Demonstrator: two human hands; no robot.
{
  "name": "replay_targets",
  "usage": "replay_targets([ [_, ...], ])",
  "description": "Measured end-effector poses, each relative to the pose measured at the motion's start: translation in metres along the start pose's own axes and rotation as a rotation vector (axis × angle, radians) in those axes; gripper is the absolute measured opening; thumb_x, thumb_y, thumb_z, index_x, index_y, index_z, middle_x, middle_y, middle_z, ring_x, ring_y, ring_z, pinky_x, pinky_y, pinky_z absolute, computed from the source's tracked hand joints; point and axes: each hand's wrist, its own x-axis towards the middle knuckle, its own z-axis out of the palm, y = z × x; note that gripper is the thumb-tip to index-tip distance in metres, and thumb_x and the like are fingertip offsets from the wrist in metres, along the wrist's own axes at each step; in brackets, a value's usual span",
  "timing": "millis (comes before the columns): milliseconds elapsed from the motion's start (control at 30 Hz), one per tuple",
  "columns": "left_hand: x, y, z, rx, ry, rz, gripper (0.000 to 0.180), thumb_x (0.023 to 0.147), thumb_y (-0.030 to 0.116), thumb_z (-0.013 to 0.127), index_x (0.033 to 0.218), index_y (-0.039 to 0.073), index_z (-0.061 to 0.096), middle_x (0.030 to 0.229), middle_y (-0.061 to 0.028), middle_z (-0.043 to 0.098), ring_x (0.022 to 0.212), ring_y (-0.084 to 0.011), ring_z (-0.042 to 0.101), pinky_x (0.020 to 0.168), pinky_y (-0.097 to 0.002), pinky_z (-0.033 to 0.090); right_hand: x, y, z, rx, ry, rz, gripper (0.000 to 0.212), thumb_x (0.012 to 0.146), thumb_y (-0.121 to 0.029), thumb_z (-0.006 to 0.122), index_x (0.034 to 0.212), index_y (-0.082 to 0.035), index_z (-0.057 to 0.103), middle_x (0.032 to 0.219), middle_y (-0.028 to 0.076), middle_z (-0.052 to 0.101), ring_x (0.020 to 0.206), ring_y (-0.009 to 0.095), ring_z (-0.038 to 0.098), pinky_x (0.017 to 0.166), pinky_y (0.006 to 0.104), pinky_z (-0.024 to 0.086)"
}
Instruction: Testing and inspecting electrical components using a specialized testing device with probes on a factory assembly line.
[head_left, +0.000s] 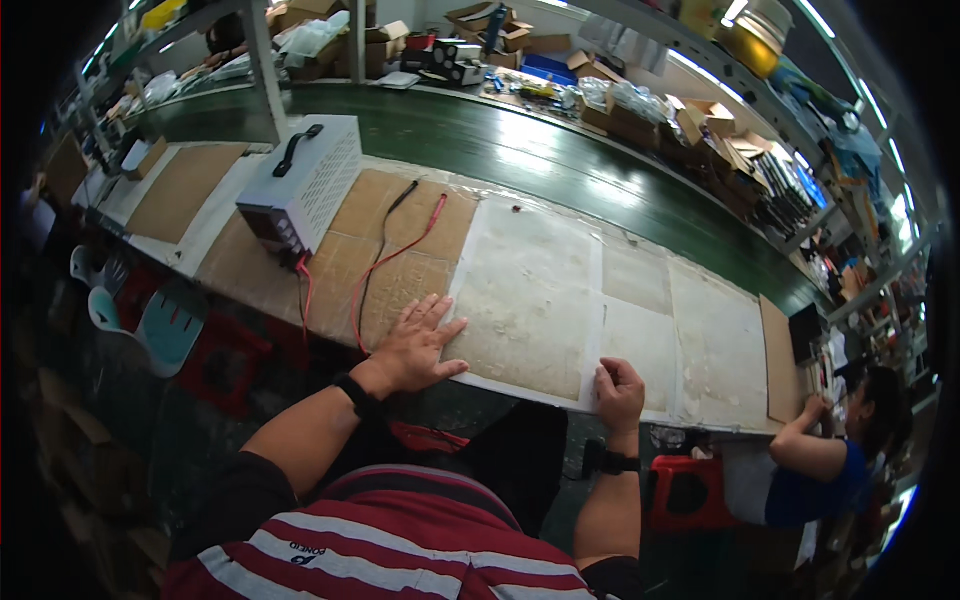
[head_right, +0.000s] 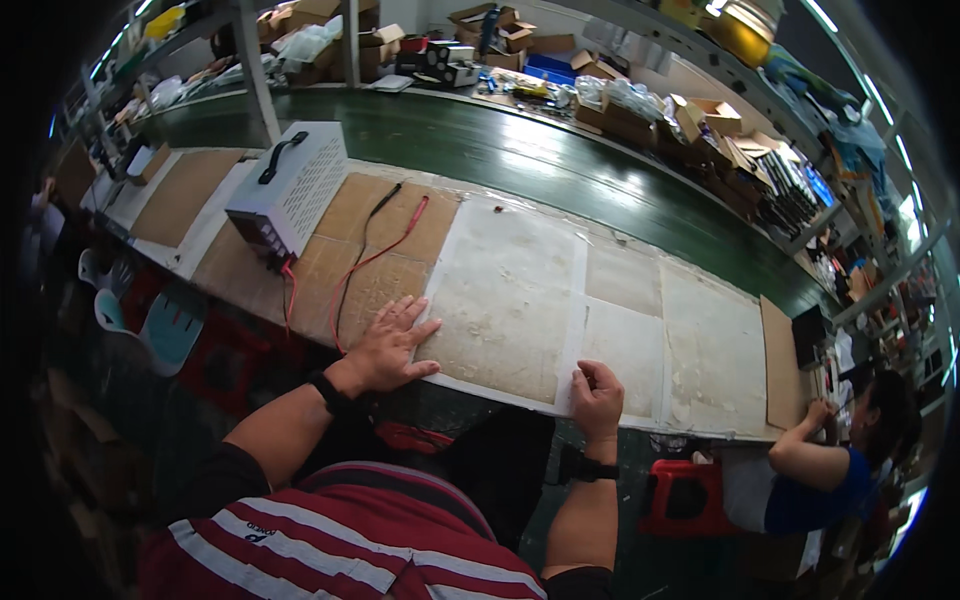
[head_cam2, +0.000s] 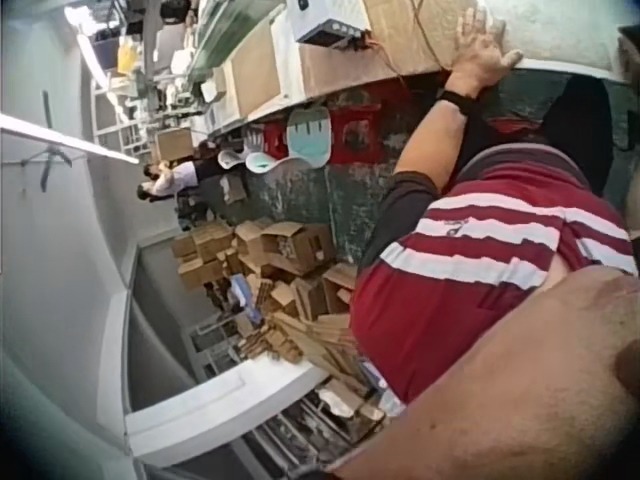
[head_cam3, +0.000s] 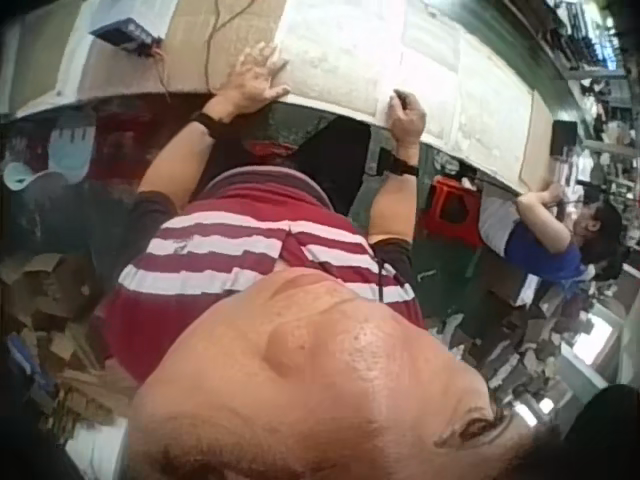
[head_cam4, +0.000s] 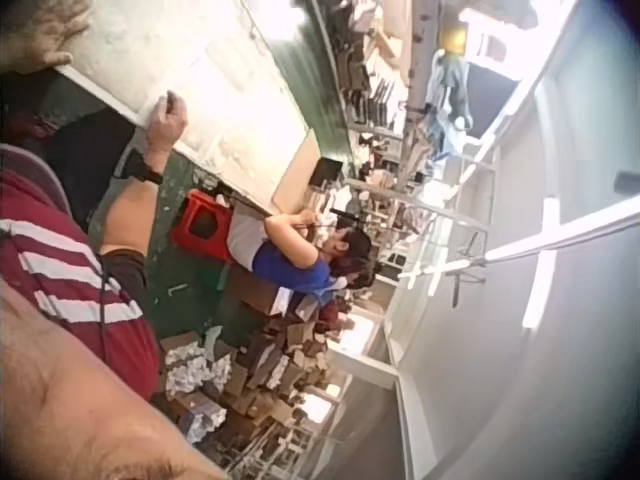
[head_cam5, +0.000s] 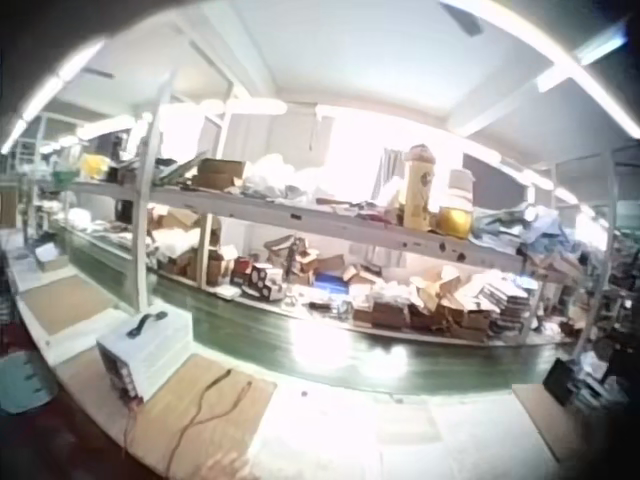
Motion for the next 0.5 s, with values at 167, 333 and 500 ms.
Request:
replay_targets([
  [167,-0.0021,-0.0027,0.0070,-0.008,0.031,0.018,0.076,0.092,0.063,0.062,0.152,0.016,0.051,0.165,-0.0213,0.031,0.155,-0.0381,0.026,0.127,-0.0512,0.016,-0.0013,0.0085,-0.0010,0.122,-0.043,0.051,0.015,0.095,-0.005,0.067,0.108,0.003,0.070,0.084,0.004,0.070,0.069,0.010,0.061,0.063,0.0252,0.050],
  [333,-0.0027,-0.0035,0.0058,-0.008,0.035,0.048,0.078,0.093,0.064,0.061,0.152,0.015,0.051,0.165,-0.0211,0.031,0.155,-0.0379,0.025,0.127,-0.0511,0.016,-0.0002,0.0053,-0.0012,0.114,-0.066,0.010,0.013,0.100,-0.004,0.063,0.110,0.003,0.066,0.075,0.000,0.063,0.061,0.006,0.053,0.054,0.0225,0.042],
  [500,-0.0032,-0.0021,0.0006,-0.015,0.025,0.047,0.078,0.093,0.064,0.060,0.153,0.014,0.050,0.165,-0.0215,0.032,0.155,-0.0382,0.025,0.126,-0.0513,0.017,-0.0008,0.0001,0.0000,0.103,-0.064,0.019,0.012,0.099,-0.004,0.063,0.109,0.002,0.066,0.075,-0.001,0.062,0.060,0.005,0.053,0.053,0.0228,0.042],
])
